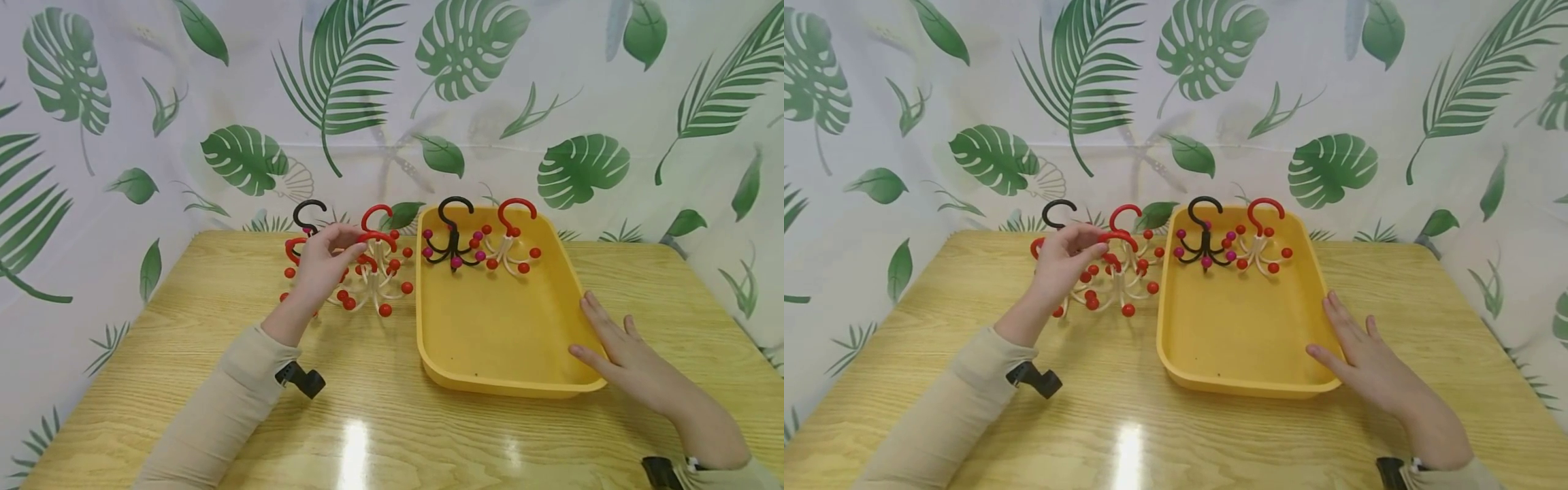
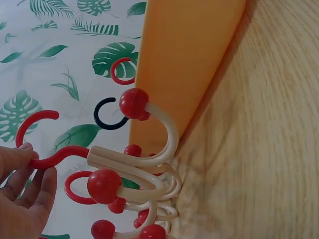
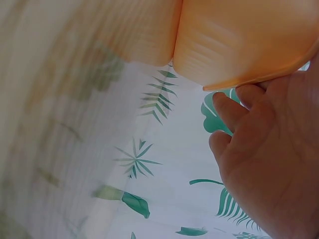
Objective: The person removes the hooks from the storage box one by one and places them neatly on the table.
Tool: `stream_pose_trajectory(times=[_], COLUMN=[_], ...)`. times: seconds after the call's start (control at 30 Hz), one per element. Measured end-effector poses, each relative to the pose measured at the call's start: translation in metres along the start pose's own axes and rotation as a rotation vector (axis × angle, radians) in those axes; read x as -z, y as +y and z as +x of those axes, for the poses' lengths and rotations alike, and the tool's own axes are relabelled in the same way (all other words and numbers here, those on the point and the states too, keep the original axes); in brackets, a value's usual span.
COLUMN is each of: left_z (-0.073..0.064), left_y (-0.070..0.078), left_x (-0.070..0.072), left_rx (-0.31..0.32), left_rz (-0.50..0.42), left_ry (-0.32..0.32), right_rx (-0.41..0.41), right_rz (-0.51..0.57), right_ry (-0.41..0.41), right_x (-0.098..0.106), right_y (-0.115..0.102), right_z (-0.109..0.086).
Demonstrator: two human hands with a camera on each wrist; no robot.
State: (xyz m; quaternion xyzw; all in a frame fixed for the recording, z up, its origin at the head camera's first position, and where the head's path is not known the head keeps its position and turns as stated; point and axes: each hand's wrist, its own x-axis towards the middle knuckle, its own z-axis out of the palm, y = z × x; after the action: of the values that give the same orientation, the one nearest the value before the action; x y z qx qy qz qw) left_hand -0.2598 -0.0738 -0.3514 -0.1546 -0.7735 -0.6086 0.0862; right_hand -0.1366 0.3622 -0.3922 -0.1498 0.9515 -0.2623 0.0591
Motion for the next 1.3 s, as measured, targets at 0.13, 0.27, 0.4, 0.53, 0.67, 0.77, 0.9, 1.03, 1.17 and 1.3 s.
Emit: stream_pose_trajectory(times=[0.13,0.27,0.4,0.53,0.67,0.77,0.9,1.03,1.17,1.3], left_z=[0.001,0.004,0.004,0.004,0.004,0.005,0.004,0.002,0.001,0.001], left_y=[-0.005,-0.012,-0.019,-0.022,-0.025,-0.028,-0.030,-0.029,-0.030,-0.031], left_x=[-0.003,-0.006,-0.008,-0.010,-0.012,-0.013,-0.014,-0.013,-0.012,-0.012], left_rx=[0.012,0.024,0.046,0.057,0.066,0.072,0.068,0.074,0.095,0.095], left_rz=[-0.024,-0.029,-0.029,-0.032,-0.030,-0.036,-0.027,-0.029,-0.032,-0.028], left_ry=[0.014,0.017,-0.001,-0.007,-0.005,-0.006,-0.006,-0.007,-0.011,-0.011], right_rx=[-0.001,-0.002,-0.001,0.000,0.003,0.003,0.003,0.004,0.009,0.006], right_rz=[0.003,0.011,0.017,0.018,0.026,0.030,0.029,0.024,0.028,0.027], right_ry=[0.002,0.001,0.000,0.000,-0.001,-0.002,-0.003,-0.004,-0.006,-0.006], right_x=[0.000,-0.001,-0.001,0.000,-0.001,-0.001,-0.001,0.000,0.000,0.000], right_y=[0.000,0.000,-0.001,-0.001,-0.001,-0.001,0.000,0.000,0.000,0.000], right_z=[0.000,0.000,0.000,0.000,0.000,0.000,0.000,0.000,0.000,0.000])
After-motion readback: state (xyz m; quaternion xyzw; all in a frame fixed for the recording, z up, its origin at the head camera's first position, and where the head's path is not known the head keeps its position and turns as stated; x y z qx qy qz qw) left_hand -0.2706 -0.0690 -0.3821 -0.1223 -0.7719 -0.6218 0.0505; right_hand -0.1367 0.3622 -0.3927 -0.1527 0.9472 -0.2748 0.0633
